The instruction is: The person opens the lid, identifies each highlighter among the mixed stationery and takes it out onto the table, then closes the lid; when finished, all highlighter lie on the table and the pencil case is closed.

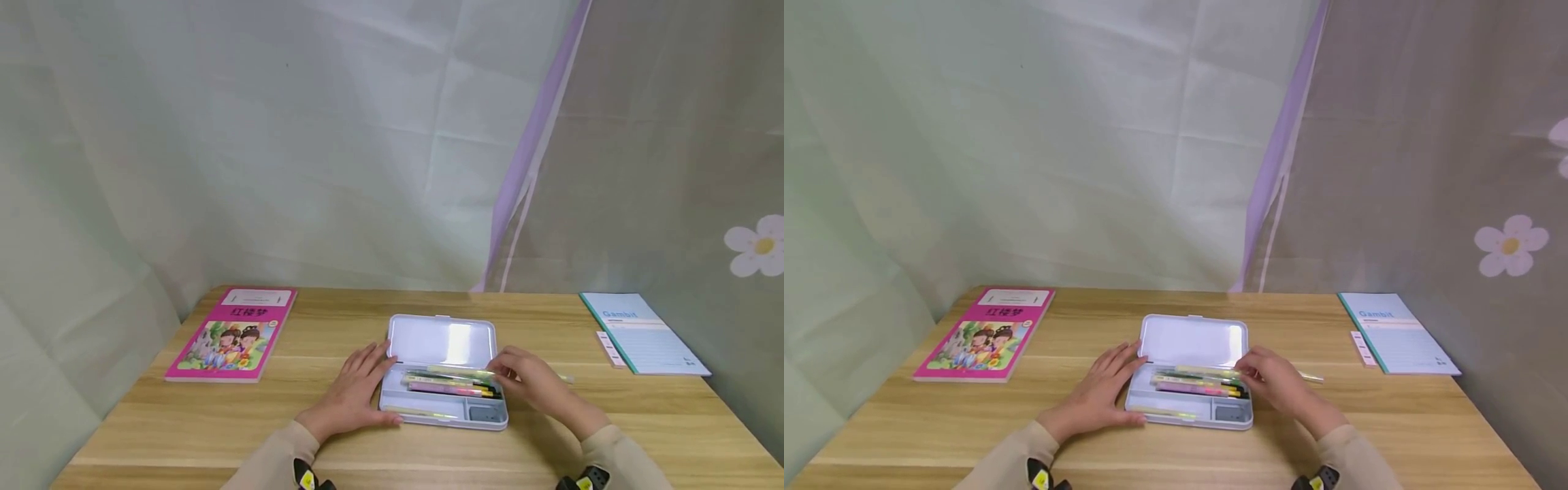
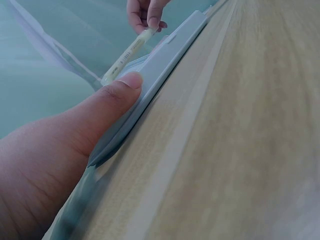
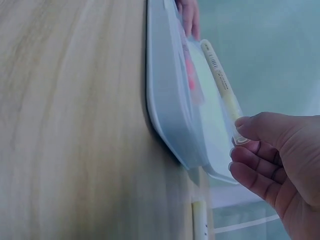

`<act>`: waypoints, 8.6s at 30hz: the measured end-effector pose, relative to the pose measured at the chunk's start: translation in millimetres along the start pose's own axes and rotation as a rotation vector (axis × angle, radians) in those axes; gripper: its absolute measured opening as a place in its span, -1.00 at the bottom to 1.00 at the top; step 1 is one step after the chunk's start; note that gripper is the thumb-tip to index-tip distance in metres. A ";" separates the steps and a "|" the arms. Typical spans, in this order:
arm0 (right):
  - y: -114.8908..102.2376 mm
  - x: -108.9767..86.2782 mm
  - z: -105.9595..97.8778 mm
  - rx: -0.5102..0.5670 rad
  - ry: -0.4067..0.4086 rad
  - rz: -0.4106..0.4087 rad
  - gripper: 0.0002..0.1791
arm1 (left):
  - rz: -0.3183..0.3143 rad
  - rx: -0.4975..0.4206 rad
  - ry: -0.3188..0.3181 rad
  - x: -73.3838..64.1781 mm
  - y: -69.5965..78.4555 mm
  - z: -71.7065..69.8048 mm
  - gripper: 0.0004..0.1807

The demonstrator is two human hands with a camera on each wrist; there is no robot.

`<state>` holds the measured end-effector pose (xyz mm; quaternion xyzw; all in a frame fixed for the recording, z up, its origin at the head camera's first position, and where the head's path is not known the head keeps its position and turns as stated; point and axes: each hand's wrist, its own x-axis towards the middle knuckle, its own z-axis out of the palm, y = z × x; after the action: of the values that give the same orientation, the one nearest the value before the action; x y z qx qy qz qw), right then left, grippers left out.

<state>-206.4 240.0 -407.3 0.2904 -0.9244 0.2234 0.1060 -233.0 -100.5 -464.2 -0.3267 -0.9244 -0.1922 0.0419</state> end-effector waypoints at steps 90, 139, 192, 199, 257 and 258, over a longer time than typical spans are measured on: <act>81.1 -92.7 -23.1 0.014 0.152 0.237 -0.81 | 0.020 0.013 0.020 -2.8 -2.5 1.5 0.11; 38.8 -57.5 -68.5 -0.056 0.254 0.124 -0.75 | 0.005 0.001 0.005 -1.1 -1.6 -0.9 0.10; -12.9 -15.2 -1.3 0.174 0.092 -0.023 -0.87 | 0.023 -0.001 0.022 -1.1 -2.5 2.4 0.09; -11.6 -10.9 11.7 0.157 0.061 -0.021 -0.88 | 0.050 0.003 0.063 -1.3 -3.6 1.7 0.07; -14.8 -9.5 18.0 -0.059 0.105 0.049 -0.93 | 0.014 0.012 0.008 -1.7 -2.3 1.3 0.10; -14.6 -9.9 17.0 -0.062 0.107 0.047 -0.94 | 0.011 0.008 0.006 -1.6 -2.2 1.3 0.10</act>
<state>-191.0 226.1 -420.3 0.2528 -0.9305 0.2123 0.1590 -233.0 -102.5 -466.4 -0.3312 -0.9232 -0.1893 0.0468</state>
